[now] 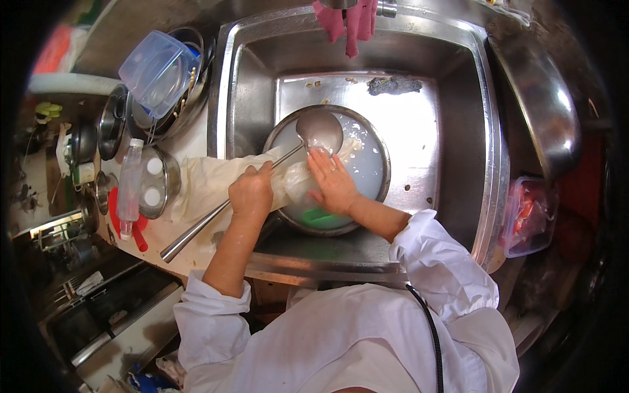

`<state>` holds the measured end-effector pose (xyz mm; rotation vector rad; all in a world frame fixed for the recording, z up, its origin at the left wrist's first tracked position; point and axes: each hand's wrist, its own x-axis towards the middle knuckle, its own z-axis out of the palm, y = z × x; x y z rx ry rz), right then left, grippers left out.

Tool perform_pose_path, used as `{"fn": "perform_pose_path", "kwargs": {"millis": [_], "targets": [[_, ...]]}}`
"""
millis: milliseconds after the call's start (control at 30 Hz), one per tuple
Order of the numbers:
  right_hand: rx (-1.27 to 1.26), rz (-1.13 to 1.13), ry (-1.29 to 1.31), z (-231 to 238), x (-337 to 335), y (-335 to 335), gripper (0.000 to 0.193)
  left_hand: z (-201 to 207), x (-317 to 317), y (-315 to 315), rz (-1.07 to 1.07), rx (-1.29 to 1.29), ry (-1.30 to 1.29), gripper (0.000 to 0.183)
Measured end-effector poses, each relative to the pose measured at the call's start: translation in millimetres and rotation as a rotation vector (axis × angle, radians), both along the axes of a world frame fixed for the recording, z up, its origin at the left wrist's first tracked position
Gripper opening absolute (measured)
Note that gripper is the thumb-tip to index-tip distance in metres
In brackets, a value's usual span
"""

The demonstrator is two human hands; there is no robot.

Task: The person washes a white cloth in a metal bowl filled with soapy water inside a stainless steel sink. They scrub the cloth with a green brush, rinse it under running water, and wring it out repeatedly.

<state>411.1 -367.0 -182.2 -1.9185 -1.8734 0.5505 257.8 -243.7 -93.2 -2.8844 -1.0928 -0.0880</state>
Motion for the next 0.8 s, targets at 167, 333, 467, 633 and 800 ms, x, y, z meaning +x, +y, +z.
{"fn": "perform_pose_path", "kwargs": {"millis": [167, 333, 467, 633, 800], "targets": [[0.117, -0.035, -0.241, -2, 12, 3, 0.071, 12, 5, -2, 0.015, 0.023, -0.013, 0.017], [0.055, -0.118, -0.188, 10, 25, 12, 0.071, 19, 6, -1, -0.031, 0.033, -0.067, 0.019], [0.149, -0.330, -0.273, 19, 28, 22, 0.072, 19, 12, -5, -0.057, 0.001, -0.002, 0.022], [0.010, -0.034, 0.064, -9, 9, -1, 0.062, 17, 20, 7, -0.027, -0.025, 0.192, 0.018], [-0.097, -0.540, 0.596, -69, -3, -32, 0.039, -6, 21, 10, -0.045, -0.146, 0.319, 0.014]]}}
